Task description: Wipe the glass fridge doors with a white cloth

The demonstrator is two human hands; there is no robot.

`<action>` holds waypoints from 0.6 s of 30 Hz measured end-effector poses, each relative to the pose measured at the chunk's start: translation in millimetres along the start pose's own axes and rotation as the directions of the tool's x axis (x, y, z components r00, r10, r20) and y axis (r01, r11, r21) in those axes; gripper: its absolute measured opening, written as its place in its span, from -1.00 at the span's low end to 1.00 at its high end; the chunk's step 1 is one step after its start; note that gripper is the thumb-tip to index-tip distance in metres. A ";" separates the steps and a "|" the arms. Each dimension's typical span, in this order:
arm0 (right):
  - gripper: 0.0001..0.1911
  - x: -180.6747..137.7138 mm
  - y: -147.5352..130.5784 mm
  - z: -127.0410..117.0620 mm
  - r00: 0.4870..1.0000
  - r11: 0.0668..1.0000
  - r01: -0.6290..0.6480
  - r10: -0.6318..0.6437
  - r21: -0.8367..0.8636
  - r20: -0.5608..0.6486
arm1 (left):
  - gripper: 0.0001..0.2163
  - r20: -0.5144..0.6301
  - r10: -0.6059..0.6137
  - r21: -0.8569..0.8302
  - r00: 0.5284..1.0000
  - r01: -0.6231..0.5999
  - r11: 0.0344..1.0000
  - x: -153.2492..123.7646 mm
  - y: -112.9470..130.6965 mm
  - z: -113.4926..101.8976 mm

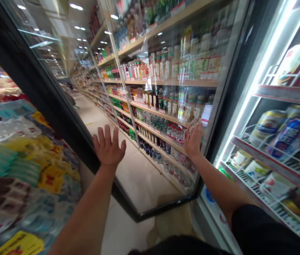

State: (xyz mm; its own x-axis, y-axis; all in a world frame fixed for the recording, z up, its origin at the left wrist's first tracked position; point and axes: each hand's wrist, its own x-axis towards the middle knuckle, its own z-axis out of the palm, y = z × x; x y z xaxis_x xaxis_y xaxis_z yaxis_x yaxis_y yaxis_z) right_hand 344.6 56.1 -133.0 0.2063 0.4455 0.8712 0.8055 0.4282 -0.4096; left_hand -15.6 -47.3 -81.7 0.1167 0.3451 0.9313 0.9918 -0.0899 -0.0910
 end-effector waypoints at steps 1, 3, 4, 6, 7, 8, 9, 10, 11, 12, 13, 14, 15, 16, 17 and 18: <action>-0.34 -5.9 0.4 -0.9 1.000 1.000 0.018 -0.018 0.001 0.022 | -0.41 0.005 -0.004 -0.005 1.000 0.004 1.000 0.2 0.6 -1.0; -0.35 -3.2 -0.3 -5.2 0.999 1.000 0.025 -0.025 -0.007 0.041 | -0.41 0.020 -0.038 -0.031 0.999 0.039 0.999 1.0 1.8 -2.3; -0.36 6.0 -1.8 -8.4 0.999 1.000 0.022 -0.022 -0.015 0.037 | -0.41 0.033 -0.061 -0.042 0.998 0.062 0.997 1.6 2.4 -2.6; -0.36 33.6 -6.5 -14.9 1.000 0.999 0.025 -0.024 -0.031 0.018 | -0.40 0.056 -0.096 -0.047 0.994 0.098 0.994 2.7 3.1 -3.0; -0.36 47.1 -9.1 -17.3 1.000 0.999 0.027 -0.027 -0.033 0.005 | -0.40 0.067 -0.105 -0.044 0.992 0.108 0.993 3.1 3.4 -3.1; -0.36 57.0 -11.2 -18.5 1.000 0.999 0.026 -0.026 -0.029 -0.004 | -0.40 0.073 -0.112 -0.040 0.991 0.115 0.993 3.5 3.5 -3.4; -0.35 61.1 -12.3 -18.3 1.000 1.000 0.013 -0.013 -0.020 -0.006 | -0.40 0.080 -0.118 -0.040 0.990 0.121 0.992 3.8 3.5 -3.7; -0.34 58.1 -12.1 -16.6 1.000 1.000 -0.021 0.021 -0.001 -0.001 | -0.40 0.086 -0.124 -0.044 0.989 0.128 0.991 4.1 3.6 -4.1; -0.33 47.9 -10.7 -13.5 0.997 0.997 -0.077 0.076 0.021 0.007 | -0.40 0.089 -0.129 -0.049 0.988 0.134 0.990 4.3 3.7 -4.5; -0.32 31.5 -8.2 -9.3 0.989 0.988 -0.146 0.145 0.044 0.017 | -0.40 0.091 -0.135 -0.054 0.987 0.140 0.989 4.6 4.0 -4.9; -0.31 10.9 -5.1 -4.7 0.972 0.970 -0.234 0.232 0.071 0.030 | -0.40 0.091 -0.138 -0.057 0.986 0.143 0.988 4.9 4.4 -5.3; -0.30 -11.2 -2.1 -0.1 0.954 0.951 -0.298 0.297 0.077 0.028 | -0.40 0.090 -0.137 -0.060 0.986 0.143 0.988 5.1 5.0 -5.5; -0.30 -31.8 0.3 3.8 0.938 0.934 -0.348 0.347 0.078 0.025 | -0.40 0.091 -0.134 -0.063 0.987 0.140 0.988 5.2 5.5 -5.6; -0.30 -48.4 1.6 6.7 0.922 0.919 -0.387 0.386 0.078 0.028 | -0.40 0.092 -0.129 -0.065 0.987 0.135 0.989 5.1 5.9 -5.5; -0.30 -58.9 1.6 8.5 0.912 0.909 -0.411 0.410 0.075 0.029 | -0.40 0.094 -0.124 -0.069 0.988 0.131 0.989 4.9 5.9 -5.3; -0.30 -62.6 0.2 9.1 0.904 0.901 -0.427 0.426 0.074 0.030 | -0.40 0.092 -0.118 -0.072 0.989 0.125 0.990 4.4 5.3 -5.2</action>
State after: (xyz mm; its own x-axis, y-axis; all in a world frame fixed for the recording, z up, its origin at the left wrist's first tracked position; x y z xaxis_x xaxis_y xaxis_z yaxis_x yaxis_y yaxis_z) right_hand 326.8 35.4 -190.1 0.5129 0.6090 0.6050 0.5968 0.2536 -0.7612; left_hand -10.1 -51.2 -76.3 0.0030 0.4382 0.8989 0.9922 -0.1134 0.0520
